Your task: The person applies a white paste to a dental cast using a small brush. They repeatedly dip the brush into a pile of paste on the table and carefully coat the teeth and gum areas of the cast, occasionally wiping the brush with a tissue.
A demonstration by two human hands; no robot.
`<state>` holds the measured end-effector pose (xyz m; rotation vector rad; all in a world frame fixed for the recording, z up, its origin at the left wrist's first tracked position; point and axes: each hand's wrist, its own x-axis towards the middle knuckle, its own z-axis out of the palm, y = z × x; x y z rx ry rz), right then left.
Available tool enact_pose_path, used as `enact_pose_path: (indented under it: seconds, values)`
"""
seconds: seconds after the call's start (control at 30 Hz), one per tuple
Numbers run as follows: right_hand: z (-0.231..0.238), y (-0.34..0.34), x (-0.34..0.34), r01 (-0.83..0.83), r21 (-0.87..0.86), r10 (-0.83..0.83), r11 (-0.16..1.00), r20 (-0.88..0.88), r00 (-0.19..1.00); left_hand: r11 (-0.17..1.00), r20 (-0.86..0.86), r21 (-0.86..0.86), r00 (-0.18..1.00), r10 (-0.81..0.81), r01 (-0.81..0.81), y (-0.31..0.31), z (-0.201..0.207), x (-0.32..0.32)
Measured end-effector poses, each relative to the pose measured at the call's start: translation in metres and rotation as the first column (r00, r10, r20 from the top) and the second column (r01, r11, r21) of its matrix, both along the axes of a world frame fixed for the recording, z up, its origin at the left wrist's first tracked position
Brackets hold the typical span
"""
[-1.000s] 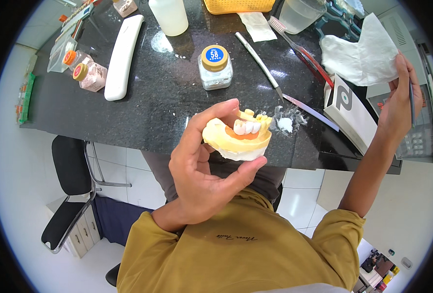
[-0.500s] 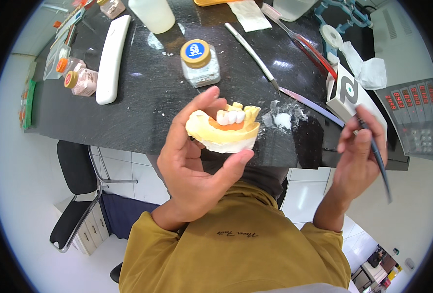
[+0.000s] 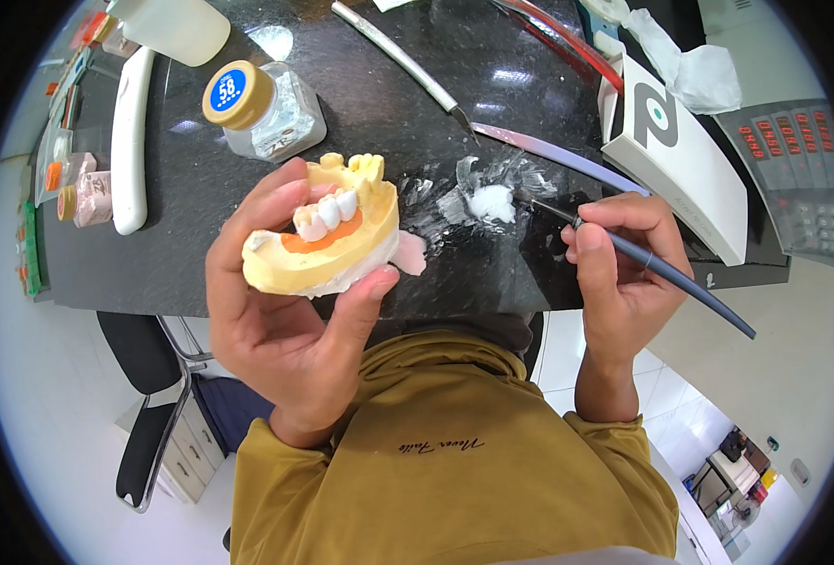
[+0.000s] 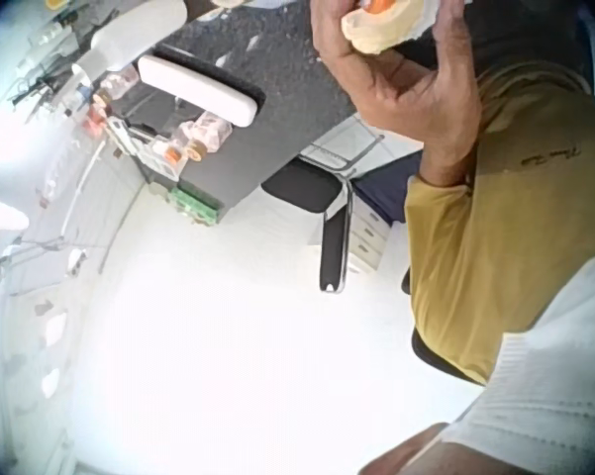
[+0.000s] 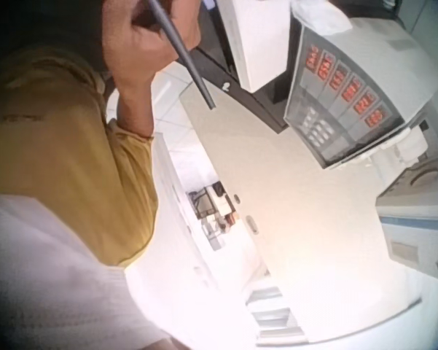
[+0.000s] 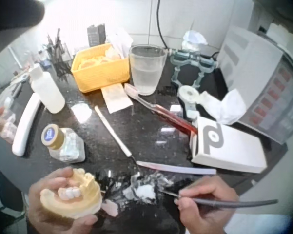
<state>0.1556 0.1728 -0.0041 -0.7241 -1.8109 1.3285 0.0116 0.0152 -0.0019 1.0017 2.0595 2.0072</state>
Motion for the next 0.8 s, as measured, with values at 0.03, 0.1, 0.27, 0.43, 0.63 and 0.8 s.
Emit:
enact_pose_path:
  seconds: [0.03, 0.1, 0.27, 0.43, 0.63, 0.8]
  values:
    - [-0.0001, -0.0001, -0.0001, -0.003, 0.008, 0.003, 1.000, 0.002, 1.000, 1.000, 0.005, 0.003, 1.000, 0.010, -0.010, 0.0000, 0.0004, 0.0004]
    - [-0.0005, -0.0002, -0.0002, -0.009, 0.026, 0.009, 1.000, 0.006, 1.000, 1.000, -0.016, -0.003, 1.000, 0.025, -0.025, 0.0002, -0.0010, 0.0002]
    - [-0.0029, 0.0022, -0.0018, -0.043, 0.122, 0.039, 0.992, 0.040, 0.998, 0.999, -0.036, -0.014, 0.998, 0.043, -0.043, 0.0020, -0.0025, 0.0010]
    - [-0.0042, 0.0020, -0.0013, 0.002, 0.096, 0.000, 0.995, -0.021, 1.000, 0.999, -0.035, -0.026, 0.999, 0.038, -0.039, 0.0009, -0.0019, 0.0001]
    - [-0.0024, 0.0024, 0.0009, -0.009, 0.052, 0.009, 0.999, -0.002, 1.000, 0.998, -0.057, -0.034, 0.997, 0.052, -0.054, 0.0025, -0.0027, 0.0013]
    - [-0.0017, 0.0019, -0.0027, -0.023, 0.054, 0.024, 0.998, -0.024, 0.999, 0.998, -0.056, -0.043, 0.997, 0.044, -0.046, 0.0014, -0.0028, 0.0010]
